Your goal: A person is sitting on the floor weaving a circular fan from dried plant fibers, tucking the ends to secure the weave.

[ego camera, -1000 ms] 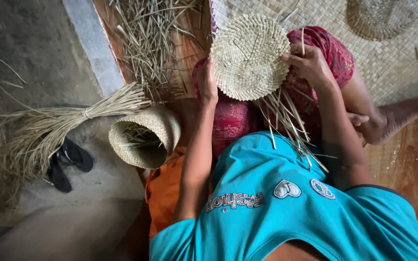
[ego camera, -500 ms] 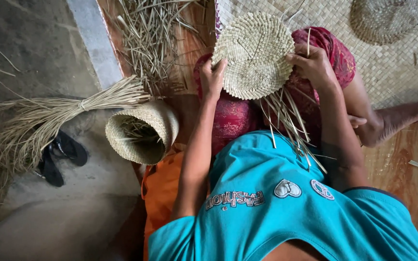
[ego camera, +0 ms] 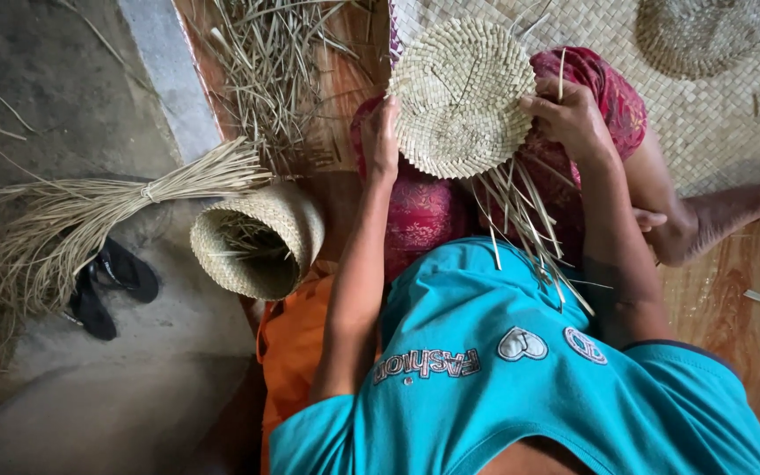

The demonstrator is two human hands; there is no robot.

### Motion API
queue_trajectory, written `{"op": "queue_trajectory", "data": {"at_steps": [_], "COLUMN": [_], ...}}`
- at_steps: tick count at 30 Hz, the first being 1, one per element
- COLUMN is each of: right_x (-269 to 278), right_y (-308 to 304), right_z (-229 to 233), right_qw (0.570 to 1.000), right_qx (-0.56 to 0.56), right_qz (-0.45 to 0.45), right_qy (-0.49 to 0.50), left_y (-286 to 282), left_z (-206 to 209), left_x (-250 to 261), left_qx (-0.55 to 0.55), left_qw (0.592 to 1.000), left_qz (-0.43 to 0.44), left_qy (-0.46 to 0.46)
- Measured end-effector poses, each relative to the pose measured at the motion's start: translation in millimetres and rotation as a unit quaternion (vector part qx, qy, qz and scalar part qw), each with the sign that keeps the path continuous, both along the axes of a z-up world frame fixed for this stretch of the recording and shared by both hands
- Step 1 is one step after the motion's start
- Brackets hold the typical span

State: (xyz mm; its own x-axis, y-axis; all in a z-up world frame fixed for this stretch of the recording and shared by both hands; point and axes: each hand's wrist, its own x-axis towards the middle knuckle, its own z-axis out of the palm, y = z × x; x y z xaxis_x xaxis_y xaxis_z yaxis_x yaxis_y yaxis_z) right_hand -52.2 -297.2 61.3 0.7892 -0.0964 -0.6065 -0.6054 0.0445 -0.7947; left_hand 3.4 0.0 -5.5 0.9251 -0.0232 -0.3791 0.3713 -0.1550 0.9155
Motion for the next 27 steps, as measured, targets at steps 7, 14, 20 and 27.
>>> {"op": "queue_trajectory", "data": {"at_steps": [7, 14, 20, 27], "right_x": [-2, -2, 0, -2], "right_y": [-3, -2, -2, -4], "right_z": [-8, -6, 0, -5], "right_qw": [0.999, 1.000, 1.000, 0.998], "right_qx": [0.031, 0.011, 0.013, 0.050], "right_qz": [-0.009, -0.012, -0.006, -0.028], "right_qy": [-0.009, -0.013, 0.003, -0.008], "left_y": [1, 7, 9, 5], "left_z": [2, -9, -26, 2], "left_x": [-2, -6, -7, -5], "left_qx": [0.006, -0.089, -0.154, -0.122], "left_qw": [0.999, 0.996, 0.988, 0.993], "left_qz": [0.023, -0.015, -0.012, 0.004], "left_qy": [0.039, -0.006, -0.009, -0.010]}}
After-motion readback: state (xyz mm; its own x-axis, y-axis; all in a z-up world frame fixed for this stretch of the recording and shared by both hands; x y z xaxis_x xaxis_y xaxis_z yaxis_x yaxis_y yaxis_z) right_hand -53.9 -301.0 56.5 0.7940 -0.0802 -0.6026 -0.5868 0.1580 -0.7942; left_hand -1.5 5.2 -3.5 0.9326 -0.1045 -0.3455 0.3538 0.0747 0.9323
